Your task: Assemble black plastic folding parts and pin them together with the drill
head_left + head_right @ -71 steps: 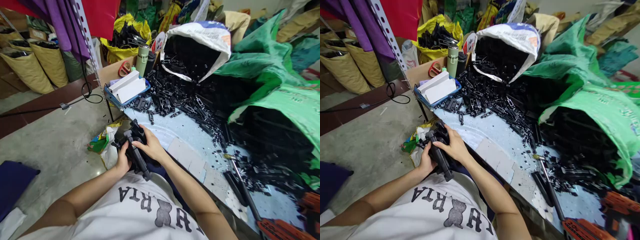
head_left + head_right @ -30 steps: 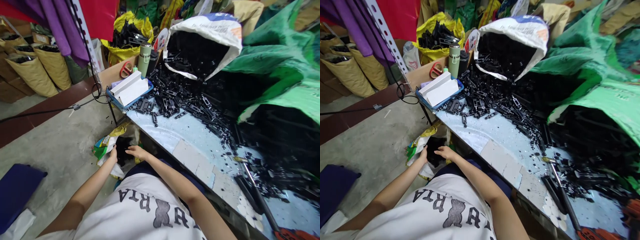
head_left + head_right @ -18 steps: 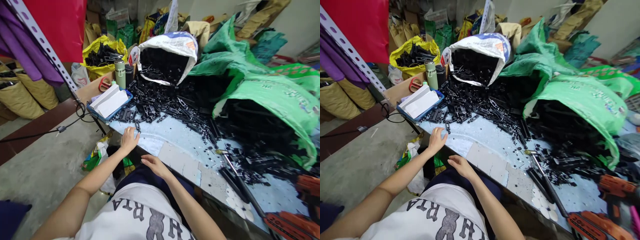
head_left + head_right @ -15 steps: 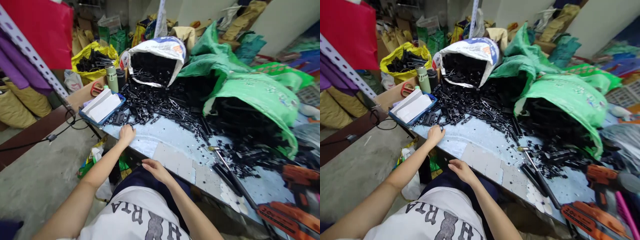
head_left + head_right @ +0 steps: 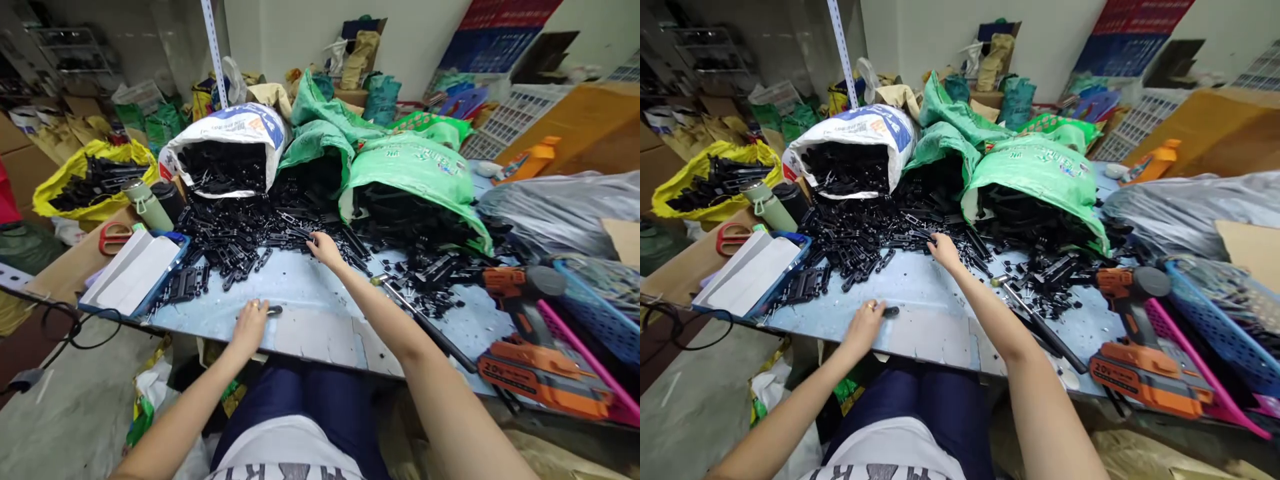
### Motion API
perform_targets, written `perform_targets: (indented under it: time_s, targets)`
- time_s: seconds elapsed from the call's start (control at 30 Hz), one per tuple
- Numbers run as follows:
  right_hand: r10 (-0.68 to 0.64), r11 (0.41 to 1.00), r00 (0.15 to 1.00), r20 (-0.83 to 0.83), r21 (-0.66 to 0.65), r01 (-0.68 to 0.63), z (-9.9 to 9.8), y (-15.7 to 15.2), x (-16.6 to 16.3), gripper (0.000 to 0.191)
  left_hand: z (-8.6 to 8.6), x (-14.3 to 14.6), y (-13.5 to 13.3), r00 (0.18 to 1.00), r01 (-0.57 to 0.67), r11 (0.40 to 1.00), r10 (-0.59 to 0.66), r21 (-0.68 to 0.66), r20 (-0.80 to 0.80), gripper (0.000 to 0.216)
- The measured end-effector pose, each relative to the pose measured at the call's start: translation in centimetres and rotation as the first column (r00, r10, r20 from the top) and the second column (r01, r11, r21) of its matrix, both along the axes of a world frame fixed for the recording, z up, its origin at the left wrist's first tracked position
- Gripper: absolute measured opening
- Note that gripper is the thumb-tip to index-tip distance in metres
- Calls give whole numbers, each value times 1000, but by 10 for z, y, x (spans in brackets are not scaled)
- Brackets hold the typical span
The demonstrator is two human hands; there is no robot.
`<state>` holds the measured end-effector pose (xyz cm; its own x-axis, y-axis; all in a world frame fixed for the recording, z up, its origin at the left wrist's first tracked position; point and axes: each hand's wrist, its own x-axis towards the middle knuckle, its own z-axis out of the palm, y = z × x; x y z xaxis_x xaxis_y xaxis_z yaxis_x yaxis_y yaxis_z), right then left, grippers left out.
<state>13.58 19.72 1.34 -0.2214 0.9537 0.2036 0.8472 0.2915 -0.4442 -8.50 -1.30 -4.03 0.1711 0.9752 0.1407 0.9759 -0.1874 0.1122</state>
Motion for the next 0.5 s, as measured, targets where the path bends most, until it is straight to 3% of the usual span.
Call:
perform_targets:
  time_s: [0.1, 0.23, 0.37, 0.5]
  targets:
    - [-51, 997, 998, 48, 59, 48, 8, 57, -21, 40, -21, 23, -11, 994, 106, 986, -106, 131, -4, 37]
    - [-64, 994, 991, 121, 95, 53, 16, 97, -44, 39, -36, 24, -18, 979, 184, 944, -201, 273, 34, 41]
    - [-96, 993, 975, 201, 81, 81, 13, 105, -49, 27, -35, 23, -17, 981, 154, 948, -181, 280, 72, 46]
    - [-91, 995, 965, 247, 56, 80, 11, 95, -36, 27, -32, 27, -17, 979, 123, 943, -167, 308, 119, 41]
